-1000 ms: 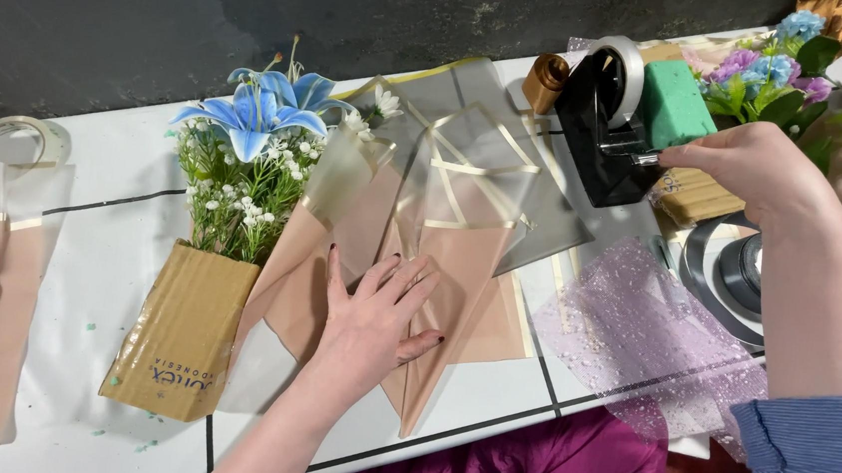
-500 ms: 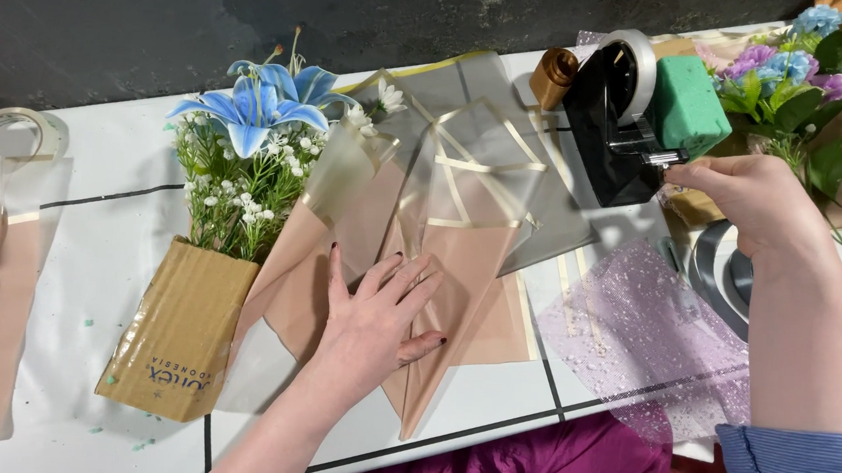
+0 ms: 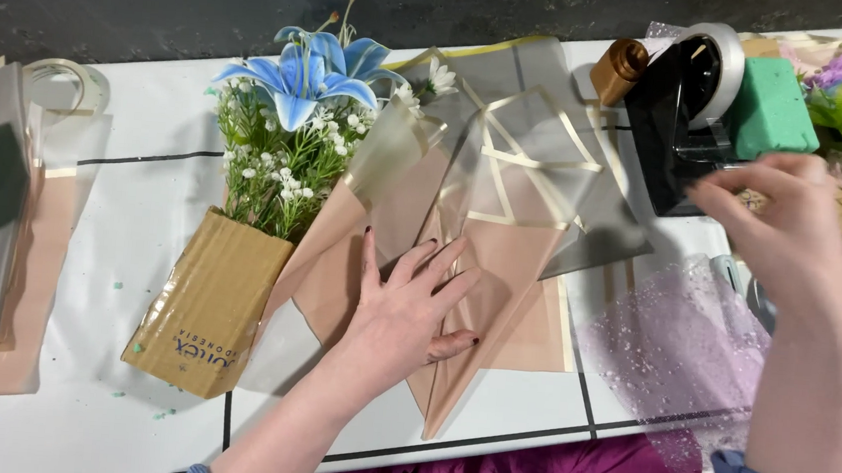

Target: The person wraps flowers by folding and taping sheets of decorative paper, positioning a floral arrangement inside, and securing the wrapping with tape.

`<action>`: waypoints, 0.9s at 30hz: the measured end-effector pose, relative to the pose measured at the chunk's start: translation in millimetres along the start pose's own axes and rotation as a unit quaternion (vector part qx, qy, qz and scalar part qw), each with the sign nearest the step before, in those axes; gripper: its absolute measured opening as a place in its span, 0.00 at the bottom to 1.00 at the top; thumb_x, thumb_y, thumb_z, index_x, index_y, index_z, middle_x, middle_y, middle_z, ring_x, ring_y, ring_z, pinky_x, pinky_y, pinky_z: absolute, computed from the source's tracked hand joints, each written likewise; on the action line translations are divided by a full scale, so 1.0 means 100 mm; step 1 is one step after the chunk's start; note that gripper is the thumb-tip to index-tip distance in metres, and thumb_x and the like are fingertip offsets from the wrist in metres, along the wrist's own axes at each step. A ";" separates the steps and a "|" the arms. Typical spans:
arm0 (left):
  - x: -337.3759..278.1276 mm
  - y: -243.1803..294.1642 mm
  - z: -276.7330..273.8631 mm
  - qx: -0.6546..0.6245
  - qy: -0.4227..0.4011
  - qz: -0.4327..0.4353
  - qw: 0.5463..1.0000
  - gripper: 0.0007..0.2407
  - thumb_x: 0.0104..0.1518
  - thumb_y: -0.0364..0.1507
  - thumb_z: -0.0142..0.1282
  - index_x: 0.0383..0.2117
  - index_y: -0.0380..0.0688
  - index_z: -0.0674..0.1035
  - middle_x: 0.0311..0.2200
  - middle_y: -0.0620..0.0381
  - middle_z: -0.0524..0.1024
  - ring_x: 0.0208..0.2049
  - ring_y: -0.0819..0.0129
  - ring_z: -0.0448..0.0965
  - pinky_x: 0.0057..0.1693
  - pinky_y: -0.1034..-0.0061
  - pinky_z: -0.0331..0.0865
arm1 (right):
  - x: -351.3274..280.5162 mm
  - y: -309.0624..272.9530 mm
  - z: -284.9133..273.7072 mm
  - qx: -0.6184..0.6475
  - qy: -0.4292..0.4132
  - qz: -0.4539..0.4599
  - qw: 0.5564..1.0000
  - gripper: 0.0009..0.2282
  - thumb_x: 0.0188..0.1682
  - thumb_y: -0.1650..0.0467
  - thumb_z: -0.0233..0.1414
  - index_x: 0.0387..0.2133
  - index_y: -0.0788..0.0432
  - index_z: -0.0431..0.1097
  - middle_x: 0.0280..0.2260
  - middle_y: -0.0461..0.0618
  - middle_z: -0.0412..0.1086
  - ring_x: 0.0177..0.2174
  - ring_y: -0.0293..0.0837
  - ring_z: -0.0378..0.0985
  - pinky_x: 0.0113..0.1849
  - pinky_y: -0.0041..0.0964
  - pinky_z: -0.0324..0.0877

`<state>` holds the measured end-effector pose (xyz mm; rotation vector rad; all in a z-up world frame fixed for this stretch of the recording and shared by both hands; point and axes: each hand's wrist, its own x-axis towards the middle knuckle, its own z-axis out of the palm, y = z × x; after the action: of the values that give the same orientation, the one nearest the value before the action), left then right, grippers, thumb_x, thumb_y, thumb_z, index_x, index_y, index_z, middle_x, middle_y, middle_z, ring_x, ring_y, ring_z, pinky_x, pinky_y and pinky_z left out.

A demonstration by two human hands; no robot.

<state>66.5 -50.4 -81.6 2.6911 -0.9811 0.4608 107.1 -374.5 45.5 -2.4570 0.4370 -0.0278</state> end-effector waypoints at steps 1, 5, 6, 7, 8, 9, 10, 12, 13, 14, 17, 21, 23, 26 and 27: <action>0.01 -0.01 -0.01 0.002 -0.002 0.001 1.000 0.29 0.46 0.53 0.64 0.55 0.61 0.74 0.65 0.60 0.66 0.61 0.60 0.68 0.62 0.23 0.51 | -0.06 -0.30 0.01 -0.028 -0.038 0.025 0.999 0.11 0.54 0.66 0.54 0.46 0.59 0.75 0.58 0.56 0.57 0.54 0.52 0.60 0.56 0.50 0.59; 0.00 0.00 0.00 0.018 -0.001 0.001 1.000 0.30 0.44 0.55 0.64 0.55 0.63 0.74 0.64 0.61 0.67 0.61 0.61 0.68 0.62 0.24 0.51 | 0.31 -0.35 0.54 0.033 -0.149 -0.175 0.973 0.06 0.51 0.67 0.56 0.35 0.55 0.78 0.52 0.52 0.59 0.55 0.48 0.62 0.55 0.45 0.56; -0.01 -0.01 0.01 -0.019 -0.050 -0.015 0.998 0.29 0.49 0.53 0.59 0.57 0.62 0.71 0.65 0.60 0.64 0.63 0.59 0.64 0.63 0.22 0.43 | 0.31 -0.45 0.64 0.036 -0.180 -0.224 0.957 0.05 0.48 0.70 0.58 0.35 0.56 0.78 0.48 0.55 0.63 0.52 0.52 0.63 0.51 0.42 0.61; -0.02 0.00 0.04 -0.058 -0.099 -0.030 0.993 0.27 0.54 0.52 0.55 0.59 0.61 0.69 0.66 0.58 0.61 0.64 0.57 0.60 0.64 0.19 0.34 | 0.31 -0.53 0.73 0.038 -0.210 -0.271 0.939 0.06 0.45 0.73 0.60 0.35 0.58 0.78 0.44 0.59 0.66 0.49 0.55 0.64 0.48 0.40 0.66; -0.03 0.01 0.05 -0.058 -0.098 -0.030 0.993 0.27 0.54 0.52 0.55 0.59 0.61 0.69 0.66 0.58 0.61 0.64 0.57 0.60 0.64 0.19 0.34 | 0.35 -0.56 0.81 0.038 -0.210 -0.271 0.939 0.06 0.45 0.73 0.60 0.35 0.58 0.78 0.44 0.59 0.66 0.49 0.55 0.64 0.48 0.40 0.66; -0.03 0.01 0.06 -0.054 -0.092 -0.029 0.994 0.28 0.54 0.52 0.55 0.60 0.62 0.68 0.66 0.59 0.60 0.64 0.57 0.60 0.64 0.20 0.34 | 0.41 -0.60 0.87 0.030 -0.236 -0.272 0.932 0.05 0.46 0.71 0.60 0.35 0.57 0.78 0.44 0.57 0.65 0.49 0.54 0.63 0.48 0.41 0.65; -0.02 0.00 0.06 -0.049 -0.085 -0.028 0.995 0.28 0.54 0.52 0.54 0.61 0.63 0.67 0.66 0.59 0.60 0.64 0.58 0.60 0.64 0.20 0.34 | 0.46 -0.65 0.93 0.021 -0.262 -0.272 0.925 0.05 0.47 0.70 0.60 0.35 0.57 0.77 0.44 0.56 0.64 0.49 0.54 0.62 0.49 0.41 0.65; -0.01 0.00 0.05 -0.054 -0.087 -0.027 0.994 0.29 0.53 0.52 0.55 0.61 0.63 0.67 0.66 0.59 0.60 0.64 0.57 0.60 0.64 0.20 0.34 | 0.59 -0.62 1.06 -0.013 -0.271 -0.273 0.923 0.06 0.48 0.67 0.60 0.34 0.55 0.77 0.46 0.54 0.63 0.50 0.53 0.60 0.52 0.43 0.61; -0.01 0.00 0.05 -0.060 -0.090 -0.027 0.994 0.29 0.53 0.52 0.55 0.62 0.62 0.66 0.66 0.58 0.60 0.64 0.57 0.61 0.64 0.20 0.35 | 0.65 -0.60 1.12 -0.049 -0.282 -0.271 0.919 0.07 0.48 0.63 0.60 0.33 0.52 0.76 0.47 0.51 0.62 0.50 0.53 0.58 0.55 0.45 0.58; -0.01 0.00 0.02 -0.059 -0.089 -0.027 0.994 0.29 0.53 0.52 0.55 0.62 0.62 0.66 0.66 0.58 0.60 0.64 0.57 0.61 0.64 0.20 0.35 | 0.69 -0.62 1.17 -0.049 -0.280 -0.272 0.919 0.07 0.48 0.63 0.60 0.33 0.52 0.76 0.47 0.51 0.62 0.50 0.53 0.58 0.55 0.45 0.58; 0.02 0.02 -0.02 -0.005 0.021 -0.003 1.000 0.28 0.42 0.52 0.67 0.51 0.61 0.76 0.62 0.60 0.69 0.59 0.61 0.69 0.62 0.24 0.50 | 0.78 -0.68 1.26 -0.099 -0.299 -0.231 0.921 0.07 0.47 0.63 0.58 0.36 0.46 0.80 0.46 0.44 0.59 0.51 0.44 0.61 0.56 0.39 0.54; 0.02 0.02 -0.03 -0.010 0.016 -0.004 1.000 0.29 0.42 0.51 0.67 0.51 0.60 0.75 0.63 0.59 0.69 0.60 0.59 0.69 0.62 0.24 0.50 | 0.88 -0.63 1.40 -0.096 -0.309 -0.237 0.916 0.06 0.47 0.63 0.58 0.34 0.46 0.79 0.46 0.45 0.58 0.51 0.43 0.58 0.55 0.37 0.53; 0.03 0.02 -0.04 -0.012 0.010 -0.003 1.000 0.29 0.43 0.51 0.67 0.51 0.59 0.75 0.63 0.58 0.68 0.60 0.59 0.69 0.62 0.24 0.50 | 0.94 -0.55 1.49 -0.089 -0.303 -0.254 0.914 0.05 0.47 0.63 0.59 0.33 0.46 0.79 0.44 0.46 0.57 0.51 0.44 0.57 0.55 0.38 0.52; 0.02 0.02 -0.04 -0.009 0.008 -0.001 1.000 0.29 0.43 0.52 0.66 0.52 0.59 0.75 0.63 0.58 0.69 0.60 0.58 0.68 0.62 0.24 0.50 | 0.95 -0.51 1.54 -0.100 -0.289 -0.296 0.905 0.05 0.47 0.63 0.58 0.33 0.45 0.79 0.43 0.47 0.59 0.52 0.43 0.58 0.55 0.37 0.48; 0.02 0.02 -0.03 -0.004 0.007 0.001 1.000 0.29 0.44 0.52 0.65 0.52 0.59 0.74 0.63 0.58 0.69 0.60 0.58 0.68 0.62 0.24 0.50 | 0.94 -0.51 1.53 -0.100 -0.271 -0.315 0.904 0.04 0.48 0.63 0.58 0.33 0.45 0.79 0.42 0.47 0.59 0.51 0.45 0.58 0.54 0.38 0.49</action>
<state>66.1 -52.0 -77.5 2.6770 -0.9787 0.4732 230.6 -275.9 -54.6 -2.5542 -0.6290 0.4383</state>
